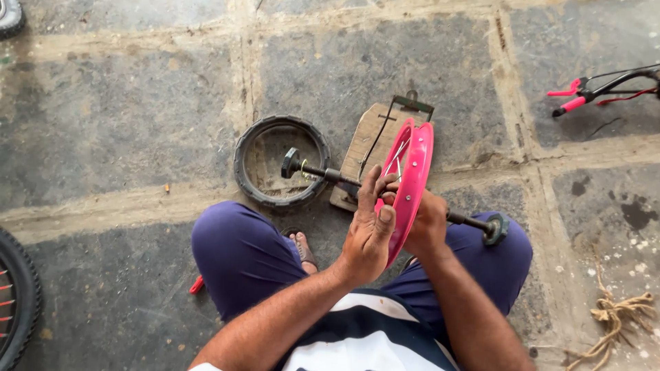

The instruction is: The person sits on the ground and uses a spoke wrench to tighten the nipples on a pink bicycle wheel rim. They rotate the wheel and adjust multiple spokes in sequence.

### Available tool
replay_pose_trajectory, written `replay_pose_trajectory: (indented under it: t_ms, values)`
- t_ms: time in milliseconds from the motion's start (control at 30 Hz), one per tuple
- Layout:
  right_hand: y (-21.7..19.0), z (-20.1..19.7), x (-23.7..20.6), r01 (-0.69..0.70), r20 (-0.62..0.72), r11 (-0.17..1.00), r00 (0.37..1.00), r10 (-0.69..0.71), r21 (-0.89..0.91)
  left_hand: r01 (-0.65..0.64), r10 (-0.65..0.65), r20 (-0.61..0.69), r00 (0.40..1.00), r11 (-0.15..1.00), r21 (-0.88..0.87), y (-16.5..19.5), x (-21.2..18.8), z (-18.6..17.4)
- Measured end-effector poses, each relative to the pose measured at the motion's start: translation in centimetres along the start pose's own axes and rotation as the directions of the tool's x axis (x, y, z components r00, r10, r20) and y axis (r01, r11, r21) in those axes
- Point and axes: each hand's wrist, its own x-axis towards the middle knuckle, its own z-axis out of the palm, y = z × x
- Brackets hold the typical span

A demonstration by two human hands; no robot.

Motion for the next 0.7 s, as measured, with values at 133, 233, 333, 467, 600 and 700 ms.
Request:
replay_pose_trajectory:
  t_ms: [133,233,333,467,600,700]
  values:
    - [1.7,-1.9,-1.2,-0.296,0.236,0.679,0.955,0.182,0.672,0.049,-0.049,-0.009,0.999,0.997,-0.053,0.3,0.2,0.0]
    - [2.0,-3.5,-1.6,-0.298,0.256,0.577,0.954,0.155,0.761,0.095,-0.095,-0.005,0.995,0.994,-0.061,0.3,0.3,-0.1]
    - [2.0,-4.0,-1.1,-0.299,0.205,0.52,0.951,0.232,0.8,0.084,-0.084,0.01,0.996,0.996,-0.039,0.3,0.2,-0.3]
    - [2.2,-4.2,0.6,-0.365,0.395,0.624,0.913,0.098,0.691,0.064,-0.064,0.017,0.998,0.998,0.011,0.3,0.0,-0.5]
    - [1.6,-5.0,1.8,-0.458,0.468,0.422,0.879,0.087,0.782,0.05,-0.05,-0.007,0.999,0.999,0.015,0.4,0.2,-0.4]
    - [0.2,-4.8,1.6,-0.38,0.422,0.62,0.903,0.086,0.686,0.051,-0.051,0.003,0.999,0.993,-0.107,0.4,0.5,-0.2]
